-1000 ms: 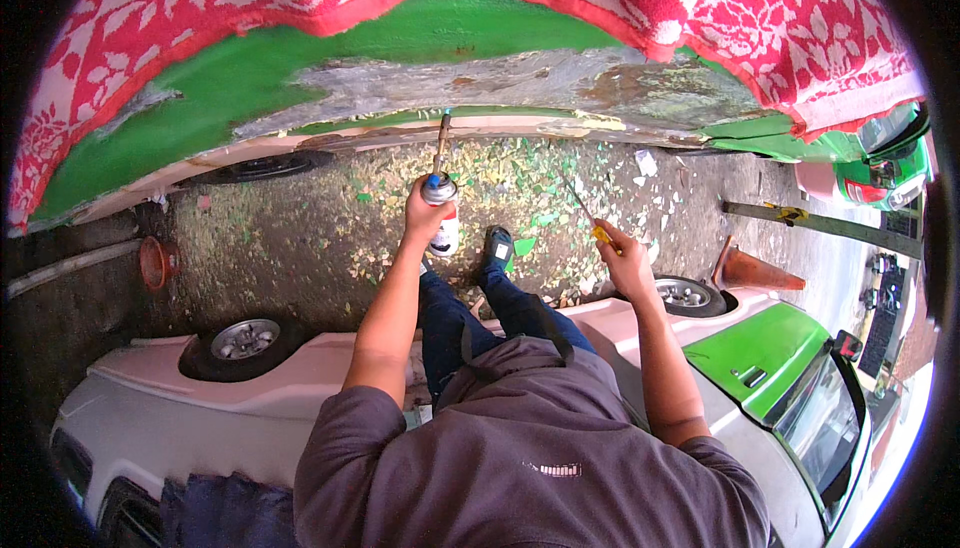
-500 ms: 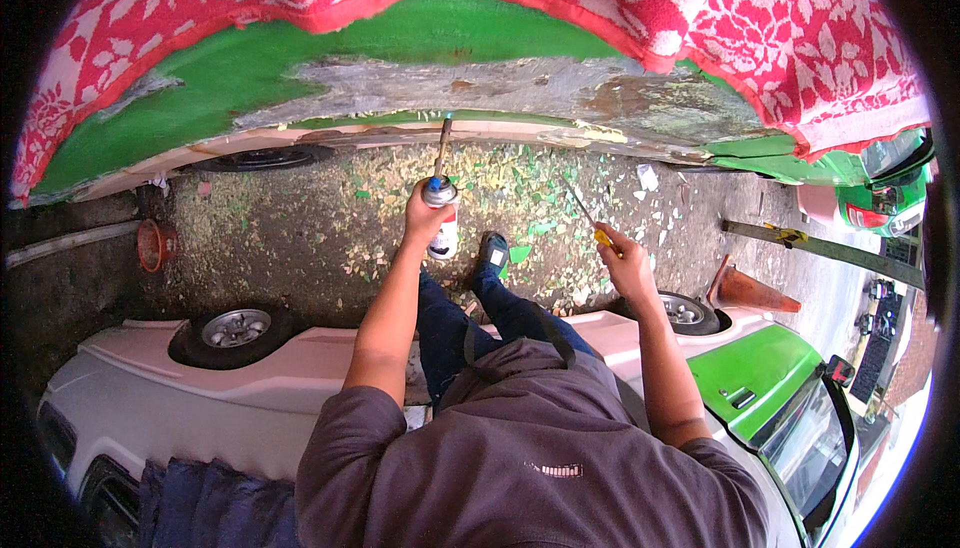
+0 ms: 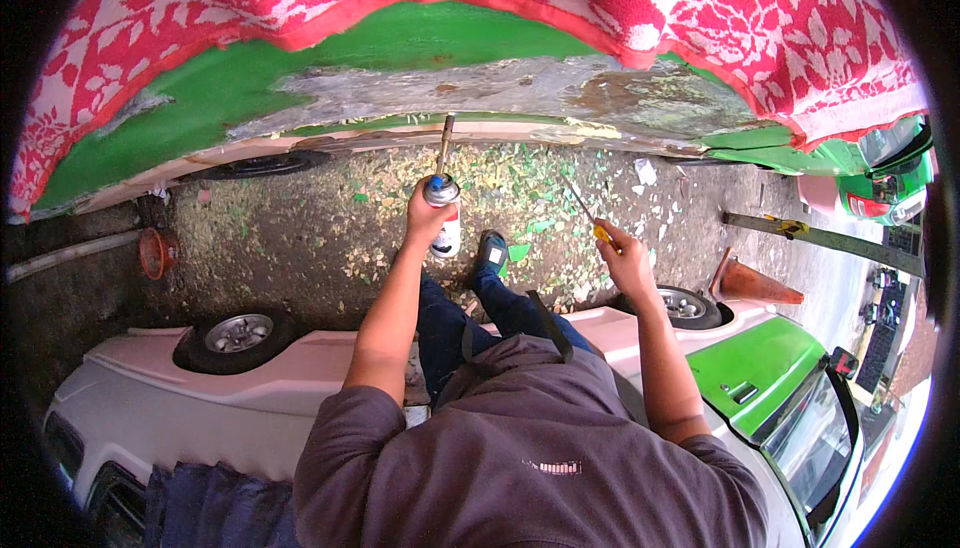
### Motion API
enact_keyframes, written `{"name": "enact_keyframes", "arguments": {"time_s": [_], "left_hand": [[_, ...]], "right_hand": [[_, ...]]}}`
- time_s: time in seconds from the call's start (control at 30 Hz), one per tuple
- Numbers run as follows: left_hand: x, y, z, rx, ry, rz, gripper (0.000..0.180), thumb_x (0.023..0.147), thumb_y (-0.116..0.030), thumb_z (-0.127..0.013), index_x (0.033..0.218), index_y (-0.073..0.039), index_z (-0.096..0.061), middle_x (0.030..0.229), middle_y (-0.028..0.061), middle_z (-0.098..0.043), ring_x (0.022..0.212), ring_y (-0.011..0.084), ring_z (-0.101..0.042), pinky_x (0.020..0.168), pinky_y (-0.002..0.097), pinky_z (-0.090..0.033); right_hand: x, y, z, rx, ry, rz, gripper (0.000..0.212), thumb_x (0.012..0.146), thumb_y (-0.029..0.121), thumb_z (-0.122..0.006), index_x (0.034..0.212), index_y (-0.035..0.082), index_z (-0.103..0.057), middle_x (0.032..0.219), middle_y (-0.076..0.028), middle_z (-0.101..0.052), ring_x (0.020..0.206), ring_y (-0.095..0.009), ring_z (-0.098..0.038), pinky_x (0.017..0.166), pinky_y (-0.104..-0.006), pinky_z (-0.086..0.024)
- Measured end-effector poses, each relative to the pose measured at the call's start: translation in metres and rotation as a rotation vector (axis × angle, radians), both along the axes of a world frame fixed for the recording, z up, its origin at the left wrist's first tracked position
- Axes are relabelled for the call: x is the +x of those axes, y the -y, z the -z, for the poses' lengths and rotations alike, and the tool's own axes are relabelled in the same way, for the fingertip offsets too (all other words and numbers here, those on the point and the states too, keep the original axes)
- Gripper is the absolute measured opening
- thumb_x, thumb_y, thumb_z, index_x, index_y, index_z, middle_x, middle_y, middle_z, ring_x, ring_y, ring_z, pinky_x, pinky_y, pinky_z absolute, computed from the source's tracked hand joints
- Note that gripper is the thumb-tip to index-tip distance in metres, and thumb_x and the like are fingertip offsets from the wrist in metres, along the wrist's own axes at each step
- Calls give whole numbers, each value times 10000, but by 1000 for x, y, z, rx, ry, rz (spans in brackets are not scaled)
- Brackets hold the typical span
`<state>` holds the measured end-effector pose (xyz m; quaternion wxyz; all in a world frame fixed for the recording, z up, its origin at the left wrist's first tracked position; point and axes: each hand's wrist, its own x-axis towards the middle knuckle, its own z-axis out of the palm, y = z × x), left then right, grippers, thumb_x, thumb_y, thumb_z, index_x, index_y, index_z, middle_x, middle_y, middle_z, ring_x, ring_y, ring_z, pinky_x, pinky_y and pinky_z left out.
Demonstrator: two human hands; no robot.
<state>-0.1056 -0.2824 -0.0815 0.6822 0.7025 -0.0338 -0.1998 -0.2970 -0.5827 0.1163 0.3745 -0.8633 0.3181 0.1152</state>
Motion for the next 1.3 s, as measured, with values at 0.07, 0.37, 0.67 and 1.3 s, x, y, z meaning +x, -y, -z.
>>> {"name": "enact_keyframes", "arguments": {"time_s": [0.07, 0.37, 0.67, 1.3], "left_hand": [[1, 1, -7, -9, -18, 3, 559, 682, -58, -792, 1181, -33, -541, 1024, 60, -671, 926, 159, -652, 850, 324, -523], [3, 19, 4, 57, 31, 113, 574, 687, -64, -789, 1194, -28, -523, 1025, 67, -669, 941, 161, -648, 860, 321, -517], [-1, 43, 3, -13, -16, 162, 560, 684, -61, -779, 1181, -21, -523, 1015, 63, -666, 927, 157, -642, 860, 318, -511], [-3, 91, 11, 34, 35, 336, 601, 659, -85, -821, 1185, -30, -536, 1027, 72, -674, 951, 172, -647, 876, 335, -516]], "right_hand": [[-1, 1, 1, 3, 14, 3, 404, 893, 225, -629, 1297, 212, -623, 941, -247, -693, 915, -372, -692, 802, -431, -528], [-6, 5, 7, 64, 75, 33, 405, 898, 232, -625, 1300, 195, -620, 987, -233, -697, 915, -352, -696, 819, -410, -529], [-18, 15, 4, 48, 14, 86, 403, 897, 234, -624, 1296, 178, -619, 1007, -237, -692, 948, -348, -692, 836, -412, -524], [-39, 25, 8, 52, -37, 184, 427, 891, 250, -619, 1310, 165, -608, 990, -242, -690, 924, -362, -691, 822, -415, -523]]}}
